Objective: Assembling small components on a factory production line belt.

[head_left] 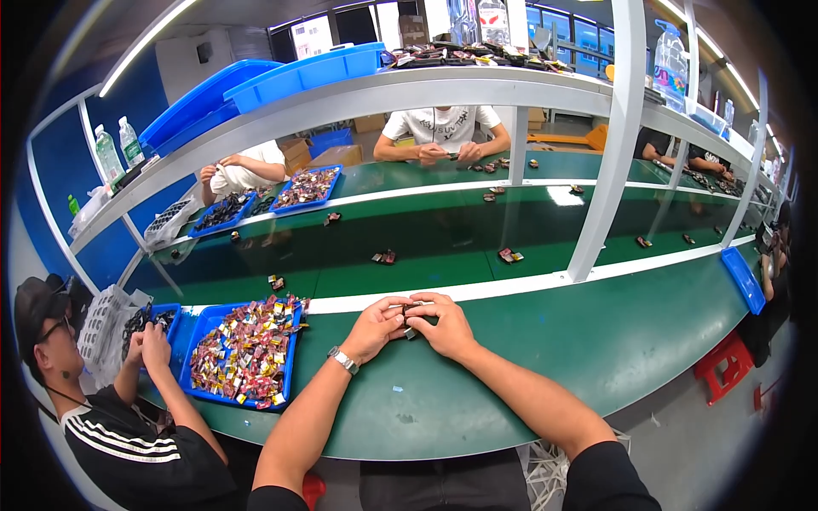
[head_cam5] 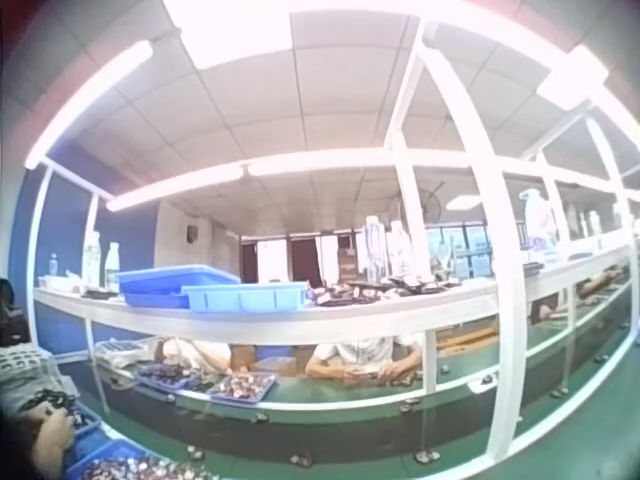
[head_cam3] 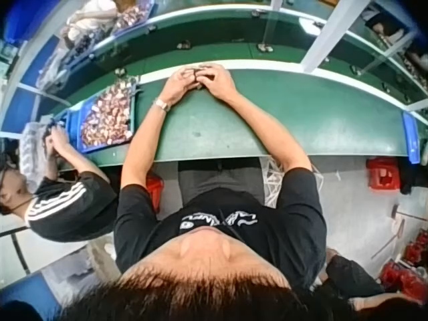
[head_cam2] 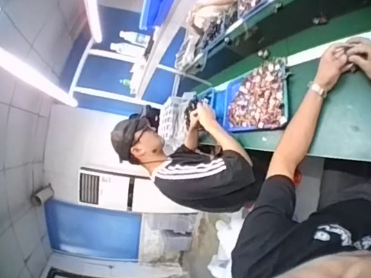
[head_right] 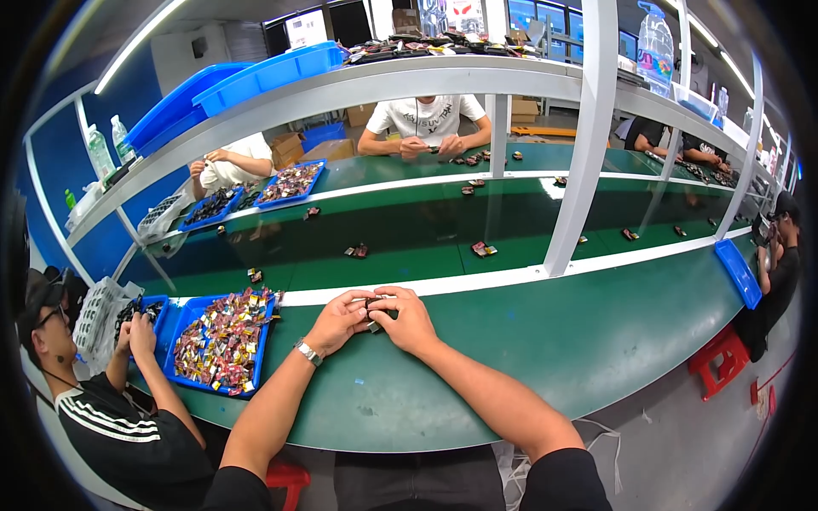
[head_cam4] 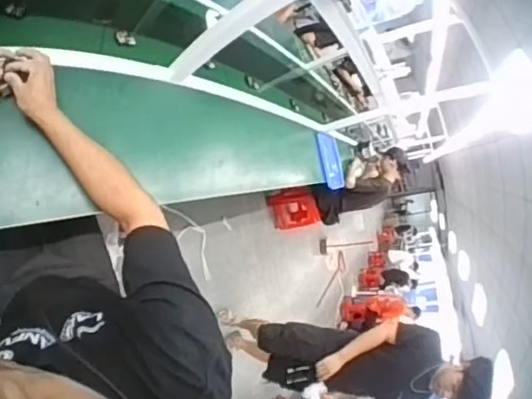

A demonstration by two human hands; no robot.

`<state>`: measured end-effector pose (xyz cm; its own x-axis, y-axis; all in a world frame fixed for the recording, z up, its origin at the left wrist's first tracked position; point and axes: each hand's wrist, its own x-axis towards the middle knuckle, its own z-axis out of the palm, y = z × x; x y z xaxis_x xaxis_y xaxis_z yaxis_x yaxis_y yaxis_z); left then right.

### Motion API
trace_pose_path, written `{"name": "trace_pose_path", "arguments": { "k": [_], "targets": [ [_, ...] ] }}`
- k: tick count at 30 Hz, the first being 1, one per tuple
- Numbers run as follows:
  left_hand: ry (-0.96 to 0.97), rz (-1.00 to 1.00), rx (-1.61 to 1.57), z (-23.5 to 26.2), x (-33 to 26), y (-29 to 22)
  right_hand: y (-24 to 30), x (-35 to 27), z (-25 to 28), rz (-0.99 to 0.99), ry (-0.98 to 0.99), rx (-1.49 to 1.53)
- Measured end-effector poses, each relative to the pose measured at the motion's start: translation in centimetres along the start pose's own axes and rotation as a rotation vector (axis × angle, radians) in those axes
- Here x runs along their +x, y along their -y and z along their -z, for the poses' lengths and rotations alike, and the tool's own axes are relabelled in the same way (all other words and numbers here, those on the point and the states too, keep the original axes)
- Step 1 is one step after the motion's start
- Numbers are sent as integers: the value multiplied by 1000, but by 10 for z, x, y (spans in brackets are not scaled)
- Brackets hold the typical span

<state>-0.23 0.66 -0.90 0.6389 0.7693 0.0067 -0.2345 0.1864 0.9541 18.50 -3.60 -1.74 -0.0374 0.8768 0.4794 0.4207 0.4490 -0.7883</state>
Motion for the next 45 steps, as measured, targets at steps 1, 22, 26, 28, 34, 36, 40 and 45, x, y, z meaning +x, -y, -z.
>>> {"name": "trace_pose_path", "arguments": {
  "k": [1, 22, 26, 28, 34, 36, 40, 45],
  "targets": [
    [0, -3, 2, 0, 0, 1, 0, -1, -1, 11, -5, -7],
    [-25, -130, -35, -3, 4, 8, 13, 2, 4, 210, -55, -91],
    [55, -87, -122, 4, 3, 6, 17, 0, 7, 209, -62, -161],
    [58, -89, -143, 8, 3, 8, 15, -1, 4, 202, -60, -140],
    [18, -132, -98, 3, 6, 10, 21, 2, 2, 223, -76, -136],
    [6, -197, -127, 0, 6, 7, 27, 2, 4, 314, -112, -144],
    [58, -183, -206, -1, 6, 13, 30, 0, 7, 384, -174, -209],
    [45, -172, -197, 3, 7, 15, 26, 1, 4, 363, -169, -216]
  ]
}}
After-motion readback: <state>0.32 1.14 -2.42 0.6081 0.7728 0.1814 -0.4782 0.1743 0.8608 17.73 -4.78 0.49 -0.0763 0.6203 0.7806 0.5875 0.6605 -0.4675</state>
